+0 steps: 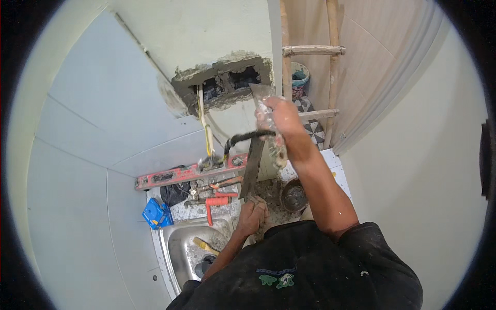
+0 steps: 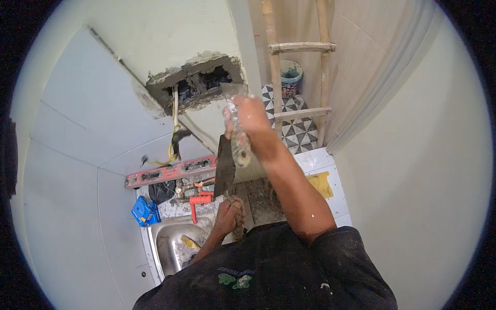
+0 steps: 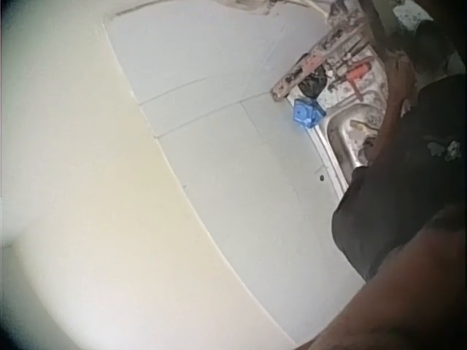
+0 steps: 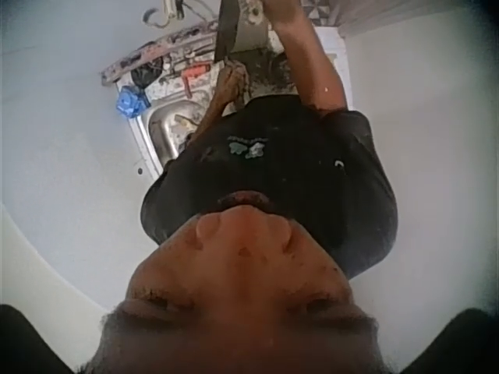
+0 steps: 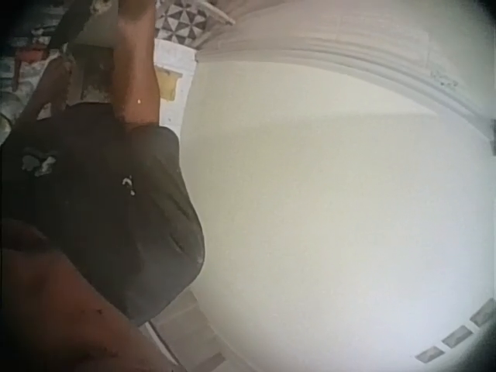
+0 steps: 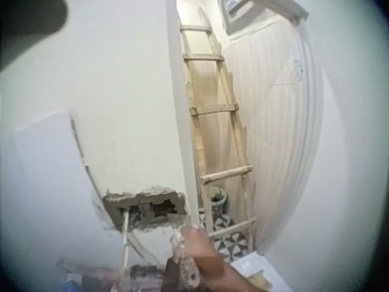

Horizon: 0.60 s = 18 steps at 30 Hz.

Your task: Apply plaster or cement to a hole in the wall around electrical wiring.

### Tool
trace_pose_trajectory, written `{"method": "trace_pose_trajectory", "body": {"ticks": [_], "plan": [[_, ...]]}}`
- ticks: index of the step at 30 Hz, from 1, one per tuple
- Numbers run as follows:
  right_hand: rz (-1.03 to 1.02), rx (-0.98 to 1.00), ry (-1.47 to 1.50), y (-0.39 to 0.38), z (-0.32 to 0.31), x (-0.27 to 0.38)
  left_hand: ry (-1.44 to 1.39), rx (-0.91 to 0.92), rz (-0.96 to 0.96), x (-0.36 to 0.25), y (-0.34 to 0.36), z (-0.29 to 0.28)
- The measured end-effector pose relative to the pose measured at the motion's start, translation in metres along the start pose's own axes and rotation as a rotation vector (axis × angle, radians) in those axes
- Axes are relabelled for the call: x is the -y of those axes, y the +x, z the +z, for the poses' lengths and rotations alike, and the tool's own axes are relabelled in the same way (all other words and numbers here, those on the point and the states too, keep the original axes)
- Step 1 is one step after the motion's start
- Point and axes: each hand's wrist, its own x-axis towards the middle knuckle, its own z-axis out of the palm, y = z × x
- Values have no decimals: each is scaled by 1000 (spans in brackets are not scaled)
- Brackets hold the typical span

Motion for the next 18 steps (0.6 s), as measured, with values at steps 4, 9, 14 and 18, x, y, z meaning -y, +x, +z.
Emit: {"method": "trace_pose_trajectory", "body": {"ticks": [4, 9, 14, 18], "plan": [[102, 35, -83, -11, 2, -4, -1, -4, 16, -3, -17, 0], [293, 58, 243, 1, 9, -37, -112, -207, 17, 7, -38, 7], [323, 113, 431, 15, 7, -46, -185, -175, 23, 7, -49, 0], [381, 170, 472, 7, 12, -36, -168, -203, -41, 0, -49, -5]]}}
